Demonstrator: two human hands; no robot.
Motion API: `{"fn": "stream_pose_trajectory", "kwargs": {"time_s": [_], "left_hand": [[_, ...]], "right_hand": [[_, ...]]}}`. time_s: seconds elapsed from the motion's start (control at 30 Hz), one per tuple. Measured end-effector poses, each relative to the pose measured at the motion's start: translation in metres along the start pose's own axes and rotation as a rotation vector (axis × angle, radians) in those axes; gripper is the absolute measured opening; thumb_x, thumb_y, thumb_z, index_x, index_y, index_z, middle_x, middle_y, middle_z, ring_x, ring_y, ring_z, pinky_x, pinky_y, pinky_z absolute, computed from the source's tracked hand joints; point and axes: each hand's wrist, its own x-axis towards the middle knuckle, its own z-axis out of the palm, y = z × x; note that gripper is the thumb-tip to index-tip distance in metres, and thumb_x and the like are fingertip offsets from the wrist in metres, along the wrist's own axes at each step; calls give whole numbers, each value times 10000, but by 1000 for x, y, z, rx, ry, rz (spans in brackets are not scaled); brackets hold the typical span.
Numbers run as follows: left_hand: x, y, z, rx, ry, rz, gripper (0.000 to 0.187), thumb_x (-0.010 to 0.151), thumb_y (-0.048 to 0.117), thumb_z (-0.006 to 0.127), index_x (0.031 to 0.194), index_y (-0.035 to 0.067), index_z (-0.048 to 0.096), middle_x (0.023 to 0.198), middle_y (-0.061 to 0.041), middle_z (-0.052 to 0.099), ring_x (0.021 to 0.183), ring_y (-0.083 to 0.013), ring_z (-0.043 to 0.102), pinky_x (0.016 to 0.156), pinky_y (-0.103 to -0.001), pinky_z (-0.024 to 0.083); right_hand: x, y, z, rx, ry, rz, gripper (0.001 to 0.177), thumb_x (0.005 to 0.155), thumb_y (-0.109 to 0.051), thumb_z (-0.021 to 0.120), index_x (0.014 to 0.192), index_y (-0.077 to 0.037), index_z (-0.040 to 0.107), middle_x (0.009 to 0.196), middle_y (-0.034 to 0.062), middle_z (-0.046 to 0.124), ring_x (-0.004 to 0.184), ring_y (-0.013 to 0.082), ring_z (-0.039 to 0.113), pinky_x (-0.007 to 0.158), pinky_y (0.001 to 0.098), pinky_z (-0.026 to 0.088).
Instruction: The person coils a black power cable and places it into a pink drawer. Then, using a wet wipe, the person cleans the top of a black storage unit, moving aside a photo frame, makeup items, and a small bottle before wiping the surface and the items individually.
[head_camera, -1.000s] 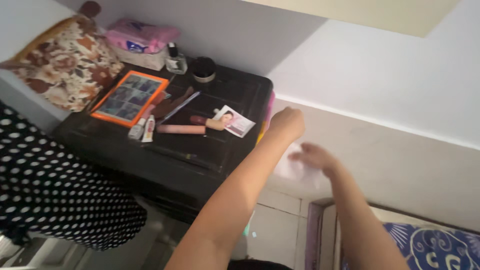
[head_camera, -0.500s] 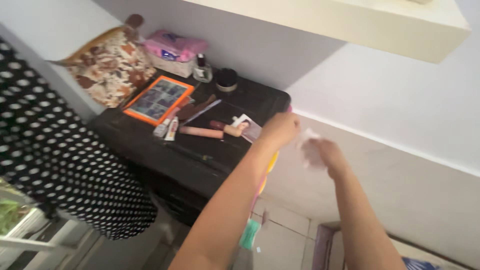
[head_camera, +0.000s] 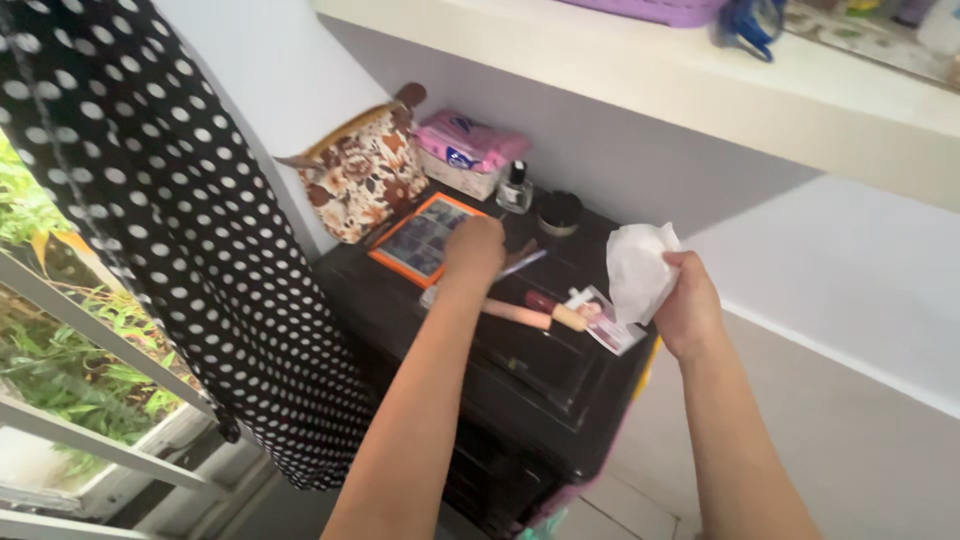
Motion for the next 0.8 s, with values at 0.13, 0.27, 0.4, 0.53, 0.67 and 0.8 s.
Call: {"fn": "stream_pose_trajectory", "kwargs": {"time_s": [0.13,0.27,0.4,0.53,0.67,0.8], "left_hand": [[7,-6,25,114,-63,52,199,832,178,693,974,67,778,1035,-181,732,1030,-374,689,861,-492,560],[29,-16,38,102,-107,90,174,894,163,659,980,77,783,1047,-195,747,1024,-369,710,902,-483,565],[57,-33,29,-70,-209,120,203,822,180,706,946,35,775,991,-205,740,929,-375,703,819,-481,559],[91,-55,8,-488,-319,157,189,819,165,693,879,-3,755,828,-175,751,763,-289,727,716,-411,566],[139,-79,1,-1243,-321,86,132,842,150,652,896,34,688,772,-69,754,712,-182,722,653,-357,572],[201,-98,12,-1015,-115,-46,194,851,157,739,815,-30,702,667,-93,675,560,-187,625,510,-347,483]], "right_hand": [[16,11,24,49,12,23,530,899,-301,467,1341,-15,535,1244,146,655,1140,321,640,1012,501,487],[28,17,36,90,-39,3,523,920,-289,458,1355,-6,529,1254,149,651,1152,315,625,1022,492,468],[38,22,44,71,72,33,520,910,-282,447,1358,-29,520,1279,131,649,1182,298,628,1031,481,467],[50,24,54,134,54,25,524,917,-287,454,1367,-27,520,1301,125,644,1206,292,618,1043,469,458],[55,24,66,165,-1,-37,517,920,-256,475,1374,-13,525,1319,133,645,1227,293,620,1067,455,458],[63,28,87,151,57,15,501,911,-266,481,1342,-18,541,1249,137,676,1148,303,653,1022,482,487]]}}
